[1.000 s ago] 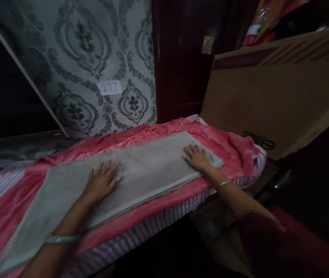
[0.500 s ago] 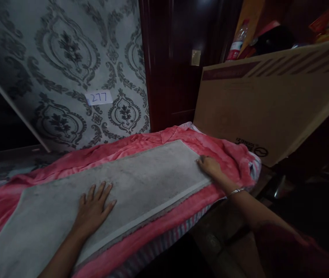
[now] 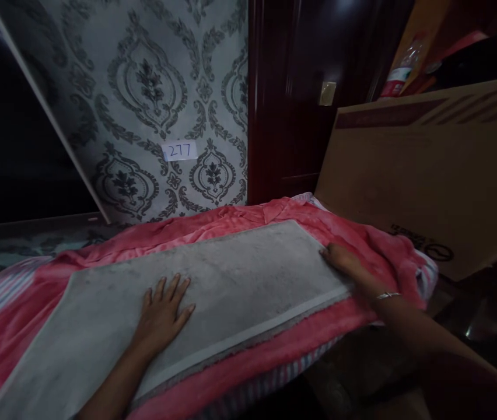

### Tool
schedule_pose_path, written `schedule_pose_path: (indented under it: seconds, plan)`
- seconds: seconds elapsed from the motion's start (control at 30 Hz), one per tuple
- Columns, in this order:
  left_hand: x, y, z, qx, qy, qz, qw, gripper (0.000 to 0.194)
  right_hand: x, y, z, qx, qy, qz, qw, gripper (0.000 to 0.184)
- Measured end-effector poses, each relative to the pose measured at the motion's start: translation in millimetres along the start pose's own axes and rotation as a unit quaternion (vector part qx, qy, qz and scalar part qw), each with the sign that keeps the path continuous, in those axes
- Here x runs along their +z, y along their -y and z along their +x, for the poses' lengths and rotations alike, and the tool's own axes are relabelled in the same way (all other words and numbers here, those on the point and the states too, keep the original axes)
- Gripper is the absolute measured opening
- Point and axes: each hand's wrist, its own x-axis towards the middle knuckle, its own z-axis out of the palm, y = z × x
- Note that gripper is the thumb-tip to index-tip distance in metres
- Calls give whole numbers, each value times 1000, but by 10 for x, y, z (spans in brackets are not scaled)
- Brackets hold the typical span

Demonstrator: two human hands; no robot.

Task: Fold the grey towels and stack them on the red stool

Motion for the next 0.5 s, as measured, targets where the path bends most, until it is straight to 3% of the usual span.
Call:
schedule_pose_path:
  seconds: [0.17, 0.37, 0.5]
  plan:
    - [57, 41, -5, 3, 0, -14, 1000, 65, -126, 318, 423, 21, 44, 37, 998, 44]
    - [189, 124, -39, 21, -39, -9, 999, 62, -212, 703, 967, 138, 81, 90, 983, 41]
    - [207, 139, -80, 36, -55, -9, 998, 62, -172, 847, 1270, 129, 95, 102, 982, 41]
